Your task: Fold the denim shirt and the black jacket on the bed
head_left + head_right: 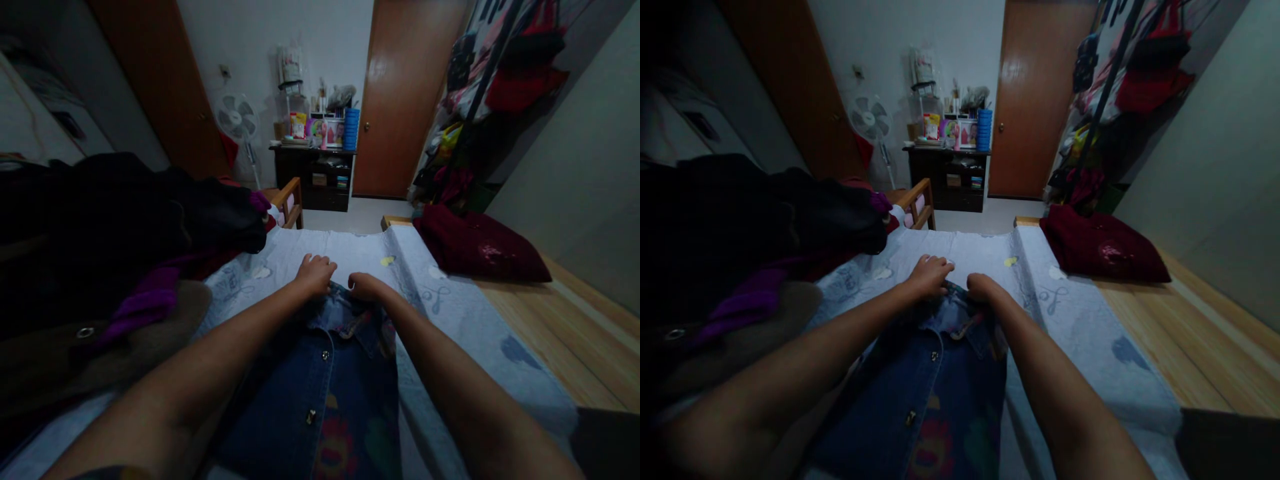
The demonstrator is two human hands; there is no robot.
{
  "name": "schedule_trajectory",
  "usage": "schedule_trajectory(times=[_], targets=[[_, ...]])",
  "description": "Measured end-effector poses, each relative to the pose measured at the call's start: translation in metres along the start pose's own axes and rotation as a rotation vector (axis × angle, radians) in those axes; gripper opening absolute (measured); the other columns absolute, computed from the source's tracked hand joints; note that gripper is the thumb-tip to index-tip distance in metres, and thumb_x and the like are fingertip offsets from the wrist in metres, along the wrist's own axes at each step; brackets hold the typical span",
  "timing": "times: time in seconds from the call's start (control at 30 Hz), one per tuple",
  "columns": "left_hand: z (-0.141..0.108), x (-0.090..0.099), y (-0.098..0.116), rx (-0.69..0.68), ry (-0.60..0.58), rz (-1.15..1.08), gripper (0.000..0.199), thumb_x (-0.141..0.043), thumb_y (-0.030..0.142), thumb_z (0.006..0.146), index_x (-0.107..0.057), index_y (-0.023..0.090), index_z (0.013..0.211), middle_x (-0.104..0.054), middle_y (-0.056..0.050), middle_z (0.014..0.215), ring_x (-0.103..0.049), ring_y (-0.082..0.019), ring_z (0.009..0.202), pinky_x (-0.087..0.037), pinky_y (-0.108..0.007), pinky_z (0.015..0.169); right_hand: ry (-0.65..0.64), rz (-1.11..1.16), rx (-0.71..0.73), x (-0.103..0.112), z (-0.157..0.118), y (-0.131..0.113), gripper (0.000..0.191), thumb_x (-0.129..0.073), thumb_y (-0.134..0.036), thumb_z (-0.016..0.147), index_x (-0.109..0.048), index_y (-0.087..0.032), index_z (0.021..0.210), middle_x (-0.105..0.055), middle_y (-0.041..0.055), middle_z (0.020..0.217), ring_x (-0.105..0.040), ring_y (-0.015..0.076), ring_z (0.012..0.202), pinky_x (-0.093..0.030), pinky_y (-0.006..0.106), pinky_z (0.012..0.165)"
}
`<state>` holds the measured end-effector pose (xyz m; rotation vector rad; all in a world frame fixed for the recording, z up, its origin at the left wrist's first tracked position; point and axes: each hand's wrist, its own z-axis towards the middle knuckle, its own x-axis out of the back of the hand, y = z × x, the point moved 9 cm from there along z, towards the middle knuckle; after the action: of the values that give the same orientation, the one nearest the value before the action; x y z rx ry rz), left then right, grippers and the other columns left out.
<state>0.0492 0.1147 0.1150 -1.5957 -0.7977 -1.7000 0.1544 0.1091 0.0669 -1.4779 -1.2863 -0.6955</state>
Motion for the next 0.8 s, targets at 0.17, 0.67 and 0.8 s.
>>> schedule_trajectory(times=[0.17, 0.67, 0.8], targets=[[-0.040, 0.013, 0.001, 0.026, 0.155, -0.094, 0.032, -0.046, 0.019, 0.088, -0.056, 0.022, 0.119, -0.060, -0.008, 0.123, -0.050, -0.022, 0.119, -0.027, -0.045, 0.108, 0.268, -0.059, -0.003, 0.012, -0.041, -0.017, 0.035, -0.041, -0.012, 0.086, -0.058, -0.014, 0.117, -0.061, 0.0149, 0.122, -0.054, 0.0229, 0.114, -0.039, 0.031, 0.094], [-0.087, -0.079, 0.012, 0.179, 0.052, -0.162, 0.055, -0.034, 0.055, 0.092, -0.040, 0.032, 0.142, -0.031, -0.007, 0.154, -0.006, -0.036, 0.145, -0.014, -0.066, 0.108, 0.447, -0.147, -0.053, -0.076, -0.080, -0.026, 0.053, -0.033, -0.043, 0.096, -0.041, -0.021, 0.143, -0.024, 0.0115, 0.156, -0.018, 0.0263, 0.144, -0.008, 0.048, 0.113], [-0.090, -0.078, 0.011, 0.170, 0.083, -0.257, 0.054, -0.037, 0.054, 0.092, -0.043, 0.032, 0.141, -0.029, -0.008, 0.155, -0.005, -0.035, 0.145, -0.012, -0.066, 0.109, 0.471, -0.133, -0.048, -0.077, -0.082, -0.026, 0.053, -0.033, -0.042, 0.096, -0.041, -0.020, 0.143, -0.025, 0.0118, 0.156, -0.019, 0.0265, 0.143, -0.008, 0.048, 0.113]])
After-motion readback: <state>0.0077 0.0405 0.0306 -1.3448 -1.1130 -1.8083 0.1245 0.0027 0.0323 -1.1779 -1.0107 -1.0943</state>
